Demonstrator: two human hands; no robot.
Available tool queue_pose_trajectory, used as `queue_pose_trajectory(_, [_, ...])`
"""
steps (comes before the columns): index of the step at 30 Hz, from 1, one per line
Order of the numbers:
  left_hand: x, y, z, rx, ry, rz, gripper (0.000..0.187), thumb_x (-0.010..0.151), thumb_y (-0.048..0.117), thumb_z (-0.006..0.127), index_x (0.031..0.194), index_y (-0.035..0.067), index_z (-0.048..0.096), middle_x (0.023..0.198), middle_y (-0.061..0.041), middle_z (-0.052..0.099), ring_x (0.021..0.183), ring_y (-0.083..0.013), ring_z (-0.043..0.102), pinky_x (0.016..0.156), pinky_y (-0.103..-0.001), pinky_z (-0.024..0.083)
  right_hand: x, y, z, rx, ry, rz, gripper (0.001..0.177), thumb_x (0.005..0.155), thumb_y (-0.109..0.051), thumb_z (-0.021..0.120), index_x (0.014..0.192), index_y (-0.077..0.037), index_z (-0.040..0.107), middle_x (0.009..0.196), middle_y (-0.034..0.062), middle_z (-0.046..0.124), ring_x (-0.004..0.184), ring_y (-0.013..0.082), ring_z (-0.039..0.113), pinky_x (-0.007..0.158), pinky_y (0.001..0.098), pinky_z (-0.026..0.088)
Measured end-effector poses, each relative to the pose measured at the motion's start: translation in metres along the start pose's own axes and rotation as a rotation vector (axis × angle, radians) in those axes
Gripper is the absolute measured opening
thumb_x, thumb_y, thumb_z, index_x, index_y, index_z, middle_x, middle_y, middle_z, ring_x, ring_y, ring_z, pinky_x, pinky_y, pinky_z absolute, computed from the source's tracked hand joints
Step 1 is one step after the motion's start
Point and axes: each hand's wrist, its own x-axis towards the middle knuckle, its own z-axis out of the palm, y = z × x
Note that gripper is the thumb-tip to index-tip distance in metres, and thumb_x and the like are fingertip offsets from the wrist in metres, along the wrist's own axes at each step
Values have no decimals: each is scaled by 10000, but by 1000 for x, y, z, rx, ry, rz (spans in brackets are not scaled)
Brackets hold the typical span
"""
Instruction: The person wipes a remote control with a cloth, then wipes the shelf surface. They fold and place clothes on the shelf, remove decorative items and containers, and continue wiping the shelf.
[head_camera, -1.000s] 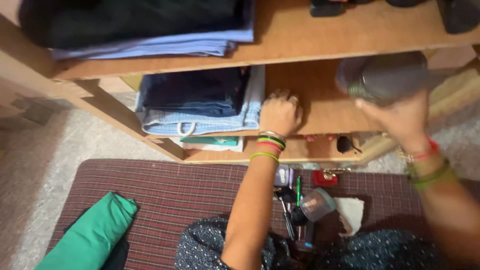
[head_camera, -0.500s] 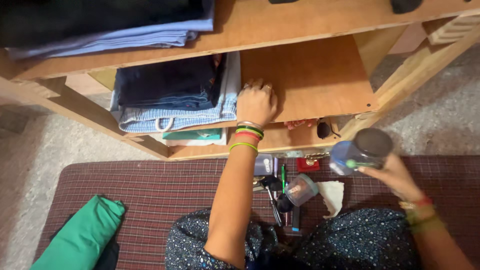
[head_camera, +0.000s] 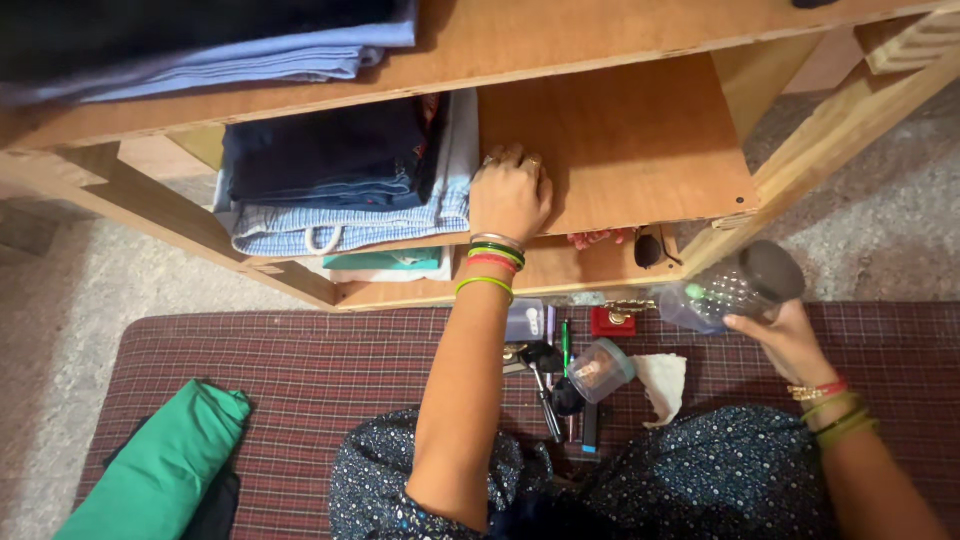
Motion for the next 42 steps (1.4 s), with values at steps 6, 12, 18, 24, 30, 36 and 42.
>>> queue_pose_trajectory(6, [0,0,0,11,52,21,150,814,215,665,819,69,698,1042,-173,700,967,-380,665,809,-488,555,-10,-51,87,-143,-191,-157,993,708,-158,870,1546,-26,356,1429,157,511,1305,245,546,1101,393,480])
queue_pose_trajectory(12, [0,0,0,-4,47,5,145,836,210,662,853,73,707,1036,-162,695,984,-374,665,838,-484,556,13,-55,180,-864,-377,-328,1035,601,-270,928,1463,-68,392,1393,159,532,1279,350,547,1105,450,415])
queue_pose_trajectory(18, [0,0,-1,-11,35,6,148,809,207,665,861,73,704,996,-151,687,984,-367,664,856,-477,557,31,-41,197,-1177,-409,-526,682,657,-307,869,1229,-59,594,1366,185,556,1279,408,517,1133,549,358])
queue_pose_trajectory(24, [1,0,-4,-16,-4,-12,146,802,215,666,824,72,690,1000,-160,685,958,-368,654,850,-483,550,35,-66,195,-1087,-168,-986,204,811,-228,819,883,-87,689,1194,108,676,1181,278,630,1115,535,439])
queue_pose_trajectory(30, [1,-1,-3,-29,5,0,165,784,223,661,823,64,683,1024,-180,686,995,-377,656,877,-480,552,131,-117,202,-914,165,-966,301,938,-168,748,1155,31,686,1206,223,648,1174,422,608,1051,527,464])
queue_pose_trajectory(36, [1,-4,0,-28,10,4,173,793,231,665,835,65,689,1033,-178,688,1015,-382,657,890,-480,551,290,-111,228,-1353,222,-695,589,916,-410,745,1301,24,650,1268,282,642,1155,480,583,1010,548,458])
queue_pose_trajectory(42, [1,-6,1,-31,16,32,192,772,243,671,837,64,691,1012,-174,686,1034,-376,667,878,-482,558,339,-106,250,-1204,252,-663,590,890,-415,801,1300,-16,657,1274,252,651,1187,467,566,1028,538,456])
